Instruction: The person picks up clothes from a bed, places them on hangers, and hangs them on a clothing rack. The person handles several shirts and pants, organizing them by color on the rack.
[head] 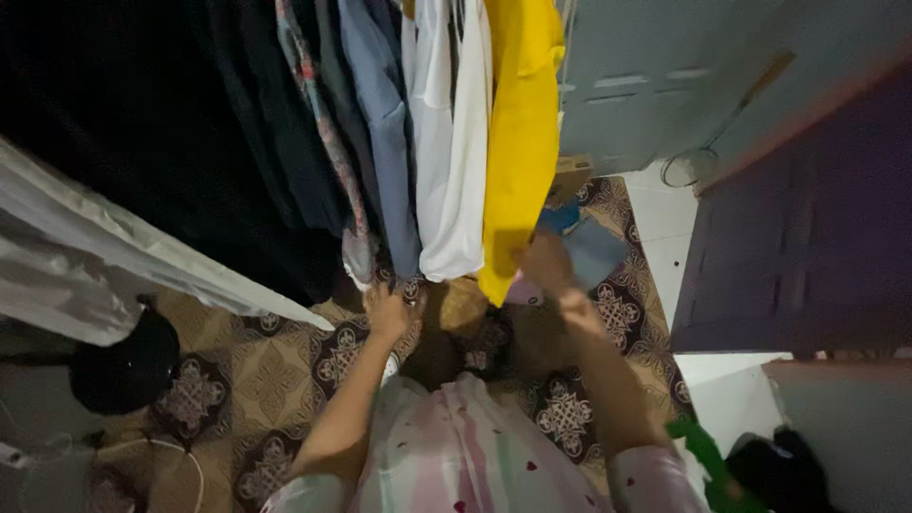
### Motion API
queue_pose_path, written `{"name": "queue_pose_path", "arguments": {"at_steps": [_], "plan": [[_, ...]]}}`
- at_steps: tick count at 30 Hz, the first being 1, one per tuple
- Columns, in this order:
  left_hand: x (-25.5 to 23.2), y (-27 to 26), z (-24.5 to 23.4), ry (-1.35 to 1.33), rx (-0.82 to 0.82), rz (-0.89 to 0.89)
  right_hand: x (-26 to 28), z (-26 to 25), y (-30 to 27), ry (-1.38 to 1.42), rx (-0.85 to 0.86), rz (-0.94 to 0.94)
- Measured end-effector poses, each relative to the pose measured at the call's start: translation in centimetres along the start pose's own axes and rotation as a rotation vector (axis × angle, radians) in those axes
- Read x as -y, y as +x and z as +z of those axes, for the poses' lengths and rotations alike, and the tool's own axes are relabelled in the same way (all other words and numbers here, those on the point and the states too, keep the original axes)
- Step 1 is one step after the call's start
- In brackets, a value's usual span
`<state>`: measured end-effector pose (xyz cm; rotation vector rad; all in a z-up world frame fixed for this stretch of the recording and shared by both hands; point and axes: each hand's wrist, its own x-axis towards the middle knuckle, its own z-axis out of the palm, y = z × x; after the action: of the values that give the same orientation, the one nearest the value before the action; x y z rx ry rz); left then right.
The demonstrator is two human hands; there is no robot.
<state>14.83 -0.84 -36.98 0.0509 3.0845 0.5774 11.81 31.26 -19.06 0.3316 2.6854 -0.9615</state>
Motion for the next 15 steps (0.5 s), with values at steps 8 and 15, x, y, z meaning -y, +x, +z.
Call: {"name": "queue_pose_path", "arguments": {"at_steps": [8,15], "plan": [[2.6,-6.8,-4.6,-0.082,0.048,-0.265,2.1,12.5,-1.5,-0.614,0.506,-0.467],[4.3,-12.4,-21.2,0.007,-0.663,-0.210,13.1,12.4,-7.2,-0.082,0.072,-1.000]]}}
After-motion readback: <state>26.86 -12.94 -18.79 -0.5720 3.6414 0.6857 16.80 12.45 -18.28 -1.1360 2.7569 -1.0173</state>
